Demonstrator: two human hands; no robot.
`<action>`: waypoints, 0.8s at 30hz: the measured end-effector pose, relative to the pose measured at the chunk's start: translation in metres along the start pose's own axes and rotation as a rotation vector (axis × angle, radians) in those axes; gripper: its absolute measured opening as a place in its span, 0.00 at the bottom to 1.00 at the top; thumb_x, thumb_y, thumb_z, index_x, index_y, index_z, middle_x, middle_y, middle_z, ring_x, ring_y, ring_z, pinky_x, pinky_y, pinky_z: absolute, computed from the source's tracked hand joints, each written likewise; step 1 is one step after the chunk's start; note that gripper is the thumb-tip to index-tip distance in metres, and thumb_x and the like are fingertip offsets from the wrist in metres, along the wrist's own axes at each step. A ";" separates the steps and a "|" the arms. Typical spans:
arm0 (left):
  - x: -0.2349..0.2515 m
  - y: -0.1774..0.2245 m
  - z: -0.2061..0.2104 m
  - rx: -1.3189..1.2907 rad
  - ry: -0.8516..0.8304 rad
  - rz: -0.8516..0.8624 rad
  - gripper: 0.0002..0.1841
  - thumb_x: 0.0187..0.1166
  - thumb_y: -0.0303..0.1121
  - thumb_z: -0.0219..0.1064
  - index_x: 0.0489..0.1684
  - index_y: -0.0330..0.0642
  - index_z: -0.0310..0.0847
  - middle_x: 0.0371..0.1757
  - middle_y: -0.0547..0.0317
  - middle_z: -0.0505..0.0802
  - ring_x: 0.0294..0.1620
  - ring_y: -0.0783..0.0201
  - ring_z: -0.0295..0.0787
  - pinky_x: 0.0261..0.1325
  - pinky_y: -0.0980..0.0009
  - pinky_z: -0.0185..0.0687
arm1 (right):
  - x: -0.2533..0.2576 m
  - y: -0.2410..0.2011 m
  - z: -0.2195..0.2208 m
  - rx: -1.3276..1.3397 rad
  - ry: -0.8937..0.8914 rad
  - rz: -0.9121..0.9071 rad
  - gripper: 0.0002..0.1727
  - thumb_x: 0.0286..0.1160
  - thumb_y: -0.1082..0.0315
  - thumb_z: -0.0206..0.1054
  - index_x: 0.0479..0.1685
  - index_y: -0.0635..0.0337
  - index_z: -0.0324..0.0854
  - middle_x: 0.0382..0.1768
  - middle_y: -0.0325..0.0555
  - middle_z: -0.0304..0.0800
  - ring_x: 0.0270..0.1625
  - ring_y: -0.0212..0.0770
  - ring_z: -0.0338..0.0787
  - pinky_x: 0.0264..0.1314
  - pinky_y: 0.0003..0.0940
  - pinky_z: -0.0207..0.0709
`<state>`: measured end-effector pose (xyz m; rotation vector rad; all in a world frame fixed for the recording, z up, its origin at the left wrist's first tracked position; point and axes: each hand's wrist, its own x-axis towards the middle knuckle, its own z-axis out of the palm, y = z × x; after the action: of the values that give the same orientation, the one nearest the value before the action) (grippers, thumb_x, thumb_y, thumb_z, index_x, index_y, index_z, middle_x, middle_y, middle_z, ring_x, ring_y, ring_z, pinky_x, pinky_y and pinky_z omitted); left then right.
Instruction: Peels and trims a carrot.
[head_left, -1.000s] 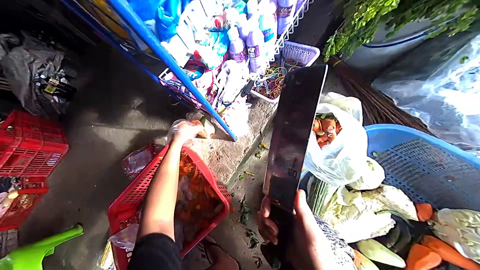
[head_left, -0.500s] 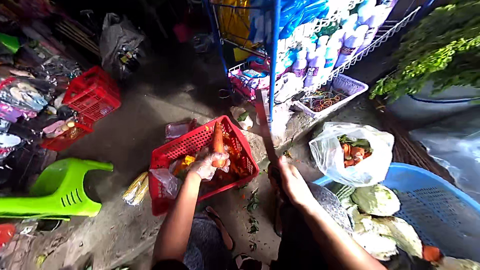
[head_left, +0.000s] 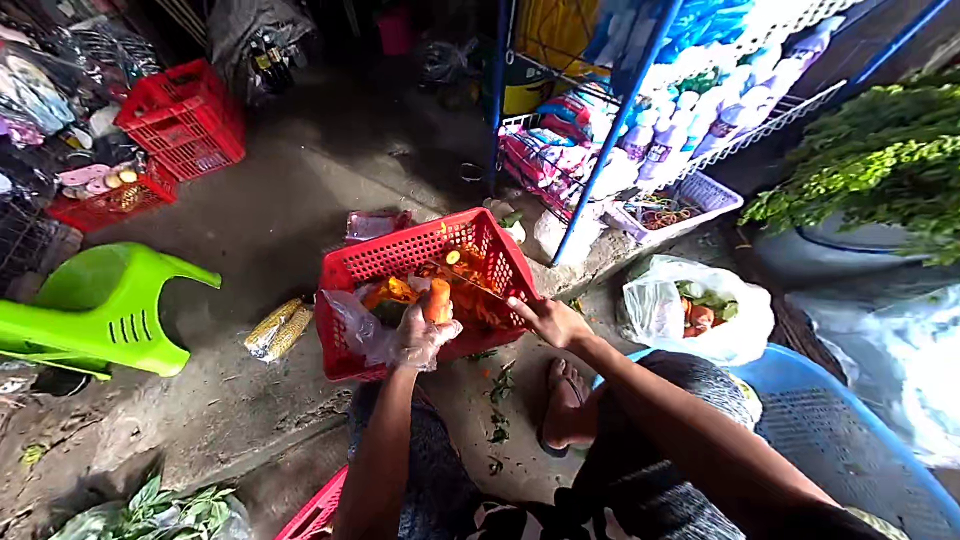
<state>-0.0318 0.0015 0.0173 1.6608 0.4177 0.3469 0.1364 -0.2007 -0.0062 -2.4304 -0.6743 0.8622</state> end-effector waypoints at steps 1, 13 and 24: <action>0.002 -0.001 -0.004 0.018 0.015 -0.004 0.33 0.55 0.22 0.77 0.66 0.27 0.72 0.48 0.56 0.88 0.48 0.71 0.87 0.54 0.74 0.86 | -0.004 -0.002 -0.002 0.037 0.025 -0.015 0.47 0.86 0.28 0.40 0.61 0.65 0.86 0.57 0.70 0.89 0.65 0.71 0.86 0.67 0.76 0.70; 0.008 0.003 0.001 0.505 -0.001 -0.117 0.32 0.62 0.38 0.80 0.67 0.33 0.79 0.61 0.46 0.90 0.64 0.60 0.86 0.72 0.62 0.78 | -0.021 -0.068 0.016 -0.200 0.135 -0.375 0.55 0.74 0.18 0.33 0.58 0.60 0.88 0.47 0.64 0.94 0.57 0.68 0.92 0.60 0.72 0.77; 0.011 -0.005 -0.003 0.015 0.070 -0.011 0.29 0.56 0.23 0.79 0.61 0.27 0.75 0.48 0.52 0.90 0.47 0.69 0.89 0.54 0.73 0.88 | 0.010 -0.028 0.001 0.009 0.135 -0.190 0.45 0.84 0.29 0.39 0.51 0.62 0.88 0.45 0.64 0.91 0.54 0.66 0.90 0.57 0.73 0.74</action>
<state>-0.0237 0.0099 0.0122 1.6634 0.4828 0.3953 0.1347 -0.1730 0.0043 -2.3453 -0.8322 0.6192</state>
